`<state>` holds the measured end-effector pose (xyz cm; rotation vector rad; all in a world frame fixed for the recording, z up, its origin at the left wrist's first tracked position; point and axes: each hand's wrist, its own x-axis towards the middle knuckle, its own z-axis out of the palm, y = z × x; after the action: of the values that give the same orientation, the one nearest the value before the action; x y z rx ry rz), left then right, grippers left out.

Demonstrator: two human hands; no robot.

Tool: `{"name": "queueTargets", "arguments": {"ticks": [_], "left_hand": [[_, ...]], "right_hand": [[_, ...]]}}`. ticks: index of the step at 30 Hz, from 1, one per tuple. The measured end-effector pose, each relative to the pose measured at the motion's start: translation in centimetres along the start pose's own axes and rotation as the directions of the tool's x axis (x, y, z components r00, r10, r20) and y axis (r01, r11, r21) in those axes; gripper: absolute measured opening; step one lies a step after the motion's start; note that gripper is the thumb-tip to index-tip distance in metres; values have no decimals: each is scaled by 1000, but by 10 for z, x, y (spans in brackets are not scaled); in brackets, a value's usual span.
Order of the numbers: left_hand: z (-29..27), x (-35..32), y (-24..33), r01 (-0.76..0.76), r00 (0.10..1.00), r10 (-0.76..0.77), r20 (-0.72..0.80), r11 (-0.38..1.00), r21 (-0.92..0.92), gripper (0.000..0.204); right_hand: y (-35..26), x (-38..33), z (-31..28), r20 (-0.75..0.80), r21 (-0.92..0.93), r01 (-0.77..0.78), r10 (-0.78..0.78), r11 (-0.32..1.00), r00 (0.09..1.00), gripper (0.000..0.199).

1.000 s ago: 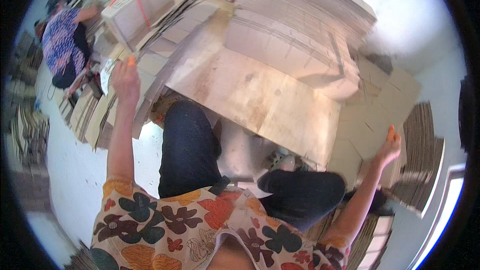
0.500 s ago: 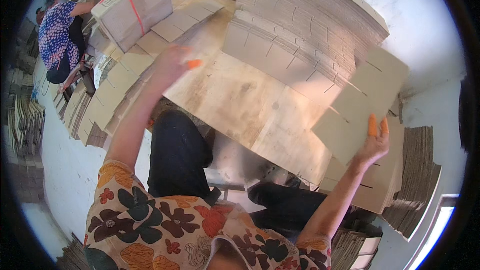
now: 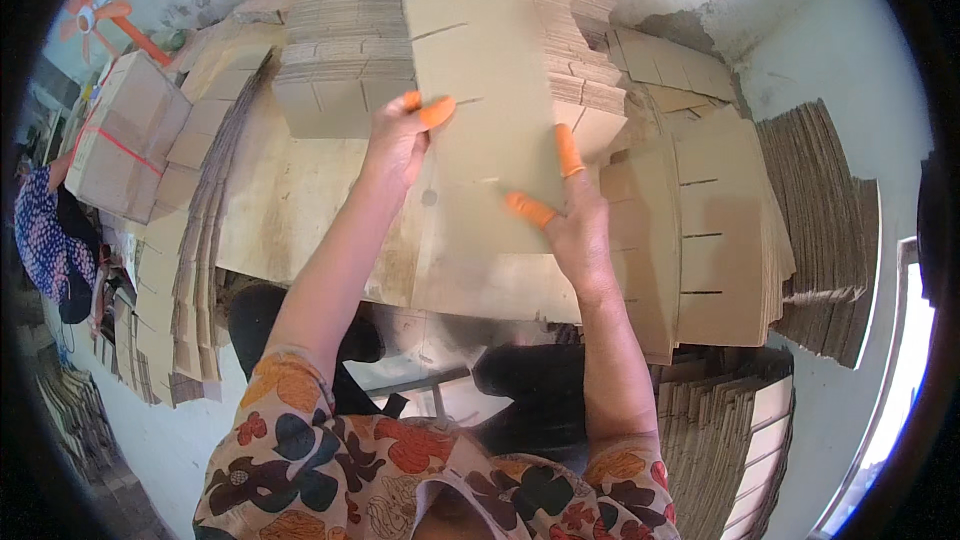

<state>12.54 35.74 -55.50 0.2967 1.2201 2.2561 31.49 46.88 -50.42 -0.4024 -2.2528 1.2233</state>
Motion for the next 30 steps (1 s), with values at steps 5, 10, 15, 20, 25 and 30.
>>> {"name": "queueTargets", "arguments": {"ticks": [5, 10, 15, 20, 25, 30], "left_hand": [[48, 44, -19, -304, 951, 126, 281, 532, 790, 38], [77, 71, -64, -573, 772, 144, 619, -265, 776, 41], [76, 89, -81, -654, 647, 167, 744, -380, 654, 22], [71, 82, -79, -758, 504, 240, 829, -337, 558, 10], [79, 53, -72, -802, 510, 160, 845, -266, 534, 9], [85, 35, -68, -810, 503, 108, 858, -288, 511, 10]], "right_hand": [[13, 14, -60, -372, -209, -147, 61, 967, 926, 76], [35, 14, -80, -500, -337, -346, 144, 876, 854, 76], [47, 15, -77, -457, -445, -116, -114, 888, 882, 77], [47, 12, -75, -488, -396, -176, -44, 901, 872, 76], [49, 9, -73, -430, -426, -108, -96, 898, 898, 74], [48, 7, -71, -408, -479, -40, -182, 877, 895, 71]]}}
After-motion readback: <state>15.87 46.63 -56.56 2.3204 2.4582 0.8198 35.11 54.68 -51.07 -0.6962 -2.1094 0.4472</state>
